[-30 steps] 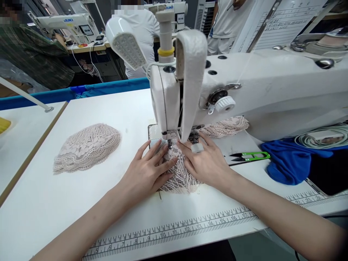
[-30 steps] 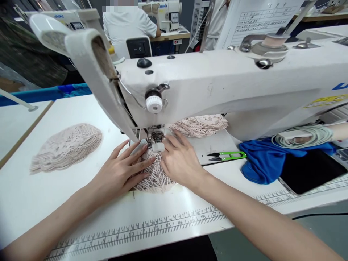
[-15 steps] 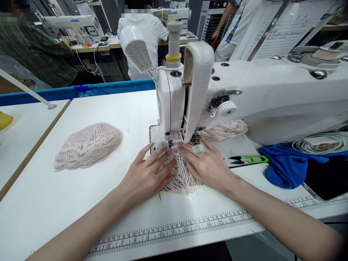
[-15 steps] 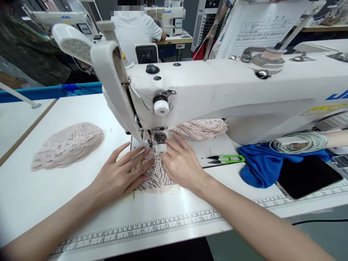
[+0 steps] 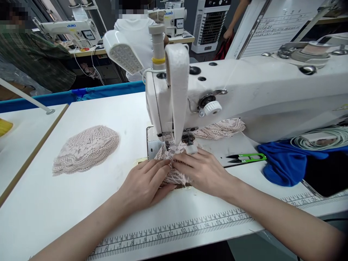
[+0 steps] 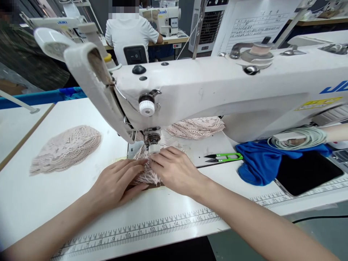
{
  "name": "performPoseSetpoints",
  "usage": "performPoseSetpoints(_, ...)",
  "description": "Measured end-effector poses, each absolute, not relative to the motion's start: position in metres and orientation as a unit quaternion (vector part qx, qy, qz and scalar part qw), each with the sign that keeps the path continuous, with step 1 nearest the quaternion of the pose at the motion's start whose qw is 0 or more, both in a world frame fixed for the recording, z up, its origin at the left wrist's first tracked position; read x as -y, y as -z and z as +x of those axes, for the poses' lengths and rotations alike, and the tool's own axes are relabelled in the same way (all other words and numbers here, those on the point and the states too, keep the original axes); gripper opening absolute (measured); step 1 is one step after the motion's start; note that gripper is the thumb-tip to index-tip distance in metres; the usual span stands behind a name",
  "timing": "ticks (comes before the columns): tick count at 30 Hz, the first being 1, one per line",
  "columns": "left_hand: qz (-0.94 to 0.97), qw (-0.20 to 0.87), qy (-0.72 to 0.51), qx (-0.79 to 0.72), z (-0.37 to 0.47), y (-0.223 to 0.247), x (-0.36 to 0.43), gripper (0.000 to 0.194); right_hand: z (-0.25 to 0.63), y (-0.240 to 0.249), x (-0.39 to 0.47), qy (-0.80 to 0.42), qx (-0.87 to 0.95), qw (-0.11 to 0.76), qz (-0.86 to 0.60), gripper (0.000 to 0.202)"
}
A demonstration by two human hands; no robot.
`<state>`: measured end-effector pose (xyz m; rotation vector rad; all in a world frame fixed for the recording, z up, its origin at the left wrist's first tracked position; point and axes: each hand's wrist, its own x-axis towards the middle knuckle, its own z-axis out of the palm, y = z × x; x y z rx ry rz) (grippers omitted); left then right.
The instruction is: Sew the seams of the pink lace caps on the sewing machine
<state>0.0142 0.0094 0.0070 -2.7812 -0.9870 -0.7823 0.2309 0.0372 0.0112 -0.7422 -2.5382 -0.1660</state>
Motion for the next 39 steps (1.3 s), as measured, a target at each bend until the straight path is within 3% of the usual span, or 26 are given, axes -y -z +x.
performPoseSetpoints(3,-0.912,0.104,0.209,0.337,0.015,-0.006,-0.008,0.047,0.230,-0.009,-0.036,0.075,0.932,0.259,-0.244,0.029)
performPoseSetpoints(9,-0.918,0.164,0.179,0.313,0.013,-0.002,-0.008,0.032,0.230,-0.009,-0.032,0.089,0.938,0.249,-0.226,0.027)
performPoseSetpoints(39,-0.912,0.155,0.181,0.335,0.010,0.000,-0.020,0.030,0.228,-0.008,-0.036,0.100,0.933,0.256,-0.233,0.026)
